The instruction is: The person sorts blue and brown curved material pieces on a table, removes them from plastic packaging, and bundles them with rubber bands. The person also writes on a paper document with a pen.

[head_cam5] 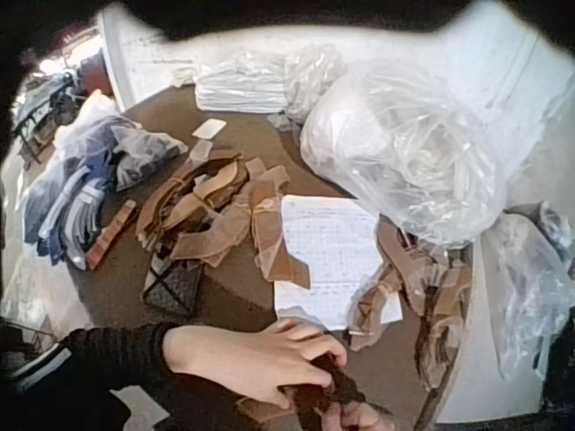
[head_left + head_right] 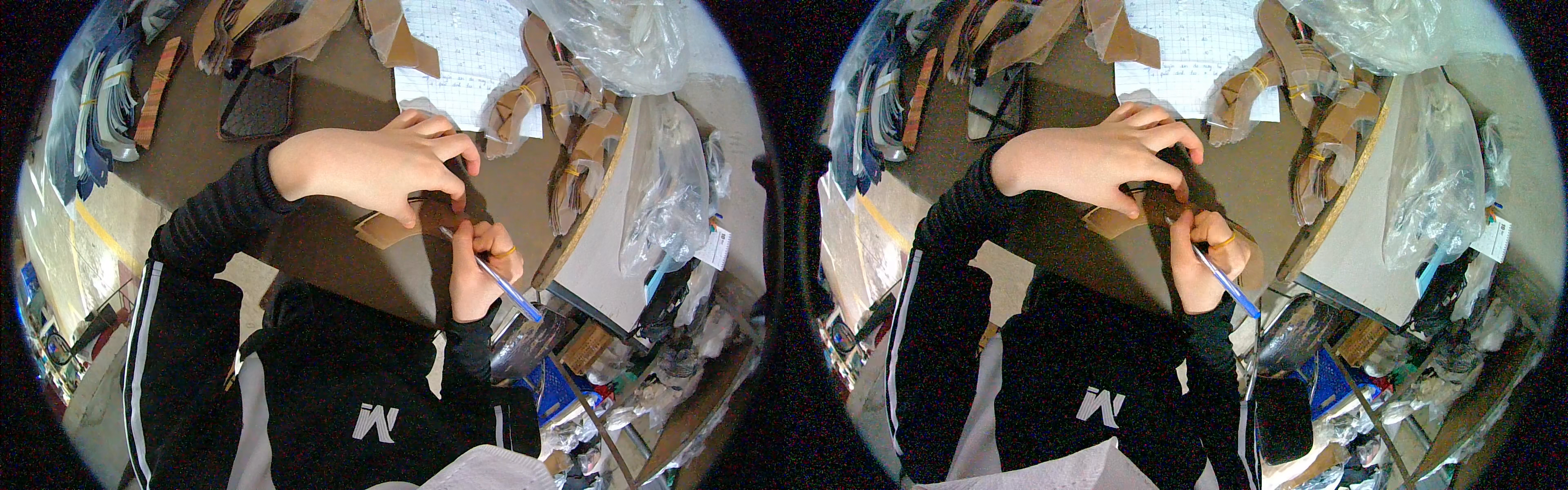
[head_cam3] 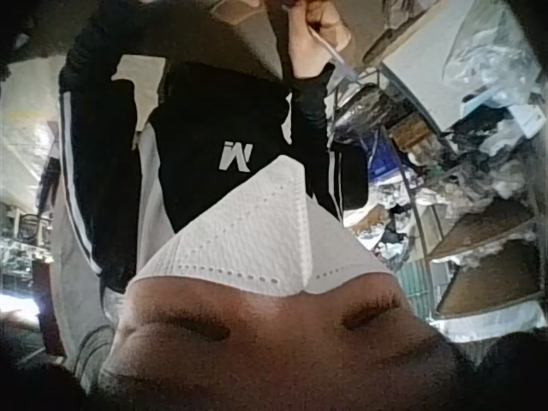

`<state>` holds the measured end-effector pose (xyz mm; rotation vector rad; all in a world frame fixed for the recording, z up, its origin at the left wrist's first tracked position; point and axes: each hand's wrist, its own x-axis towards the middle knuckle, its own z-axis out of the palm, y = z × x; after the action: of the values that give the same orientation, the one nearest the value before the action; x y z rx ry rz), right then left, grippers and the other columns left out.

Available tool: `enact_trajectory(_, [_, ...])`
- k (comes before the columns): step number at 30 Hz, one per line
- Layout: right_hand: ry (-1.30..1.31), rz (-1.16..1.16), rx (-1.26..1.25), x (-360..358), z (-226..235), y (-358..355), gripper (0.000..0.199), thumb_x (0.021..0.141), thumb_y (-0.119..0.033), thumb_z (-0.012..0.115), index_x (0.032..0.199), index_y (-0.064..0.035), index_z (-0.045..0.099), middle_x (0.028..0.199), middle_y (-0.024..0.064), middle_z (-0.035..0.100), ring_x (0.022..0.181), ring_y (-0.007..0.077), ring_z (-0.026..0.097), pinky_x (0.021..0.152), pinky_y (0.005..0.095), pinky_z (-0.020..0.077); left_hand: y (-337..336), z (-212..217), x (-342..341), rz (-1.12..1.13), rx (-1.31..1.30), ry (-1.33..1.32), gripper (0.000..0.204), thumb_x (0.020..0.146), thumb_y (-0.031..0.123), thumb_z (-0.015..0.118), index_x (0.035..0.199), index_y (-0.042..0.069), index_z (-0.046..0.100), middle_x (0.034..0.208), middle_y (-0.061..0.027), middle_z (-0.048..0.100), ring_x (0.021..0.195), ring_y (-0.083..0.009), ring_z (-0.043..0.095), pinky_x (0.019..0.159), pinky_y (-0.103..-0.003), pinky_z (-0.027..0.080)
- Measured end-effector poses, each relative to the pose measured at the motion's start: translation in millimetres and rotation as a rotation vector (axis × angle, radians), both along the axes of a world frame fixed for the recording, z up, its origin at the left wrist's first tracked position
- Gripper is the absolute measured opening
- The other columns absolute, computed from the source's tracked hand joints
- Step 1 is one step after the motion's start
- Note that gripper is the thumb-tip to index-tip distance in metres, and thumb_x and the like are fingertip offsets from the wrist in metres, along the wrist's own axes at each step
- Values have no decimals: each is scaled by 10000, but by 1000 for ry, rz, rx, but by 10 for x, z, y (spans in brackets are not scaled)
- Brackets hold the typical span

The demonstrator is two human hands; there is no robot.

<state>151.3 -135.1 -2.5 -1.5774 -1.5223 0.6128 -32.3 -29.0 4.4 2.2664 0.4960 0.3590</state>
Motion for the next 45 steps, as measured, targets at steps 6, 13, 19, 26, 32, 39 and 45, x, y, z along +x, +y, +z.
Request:
enact_trajectory(6, [82,-50,-27,-49,-27,12,354,800,81,664,616,-51,392,572,21,485,531,71,405,505,233,339,0,23,-5,3,-6,15,477,595,148,802,1055,150,675,1284,-53,446,1241,-292,372,1039,-481,275])
enact_trajectory(13, [126,-94,-56,-3,-32,-34,346,824,86,649,632,-55,399,598,20,488,540,69,427,515,218,346,-1,5,-13,8,3,-1,485,600,142,798,1070,154,678,1287,-55,447,1249,-295,369,1042,-478,277])
enact_trajectory(19, [94,-84,-31,-41,0,0,369,825,90,642,620,-60,375,599,22,482,545,67,415,517,221,342,4,28,-14,-15,0,16,398,615,142,790,999,131,686,1290,-70,445,1261,-306,357,1049,-479,266])
enact_trajectory(26, [88,-15,15,53,-51,-39,361,817,84,660,623,-55,389,602,26,497,543,68,416,513,221,338,-1,9,-4,-13,-4,2,372,625,154,781,984,124,687,1292,-75,442,1260,-304,352,1048,-487,250])
enact_trajectory(32, [64,-91,-24,-42,-22,2,355,821,77,661,633,-59,392,613,30,514,546,64,415,519,224,357,-6,12,-16,-9,9,4,370,622,147,776,978,111,684,1284,-80,444,1252,-303,354,1044,-486,253])
enact_trajectory(39, [-6,-96,17,2,-52,-10,364,802,99,647,629,-62,370,586,7,444,551,66,395,512,228,343,2,22,-8,-22,6,15,373,625,142,769,988,115,684,1286,-74,444,1253,-296,355,1044,-485,258])
enact_trajectory(45, [25,-26,19,15,-5,-29,369,798,109,631,621,-63,357,583,11,438,546,66,391,507,226,328,-14,33,-10,-15,1,19,380,628,140,767,998,125,685,1286,-71,445,1262,-293,350,1053,-491,253])
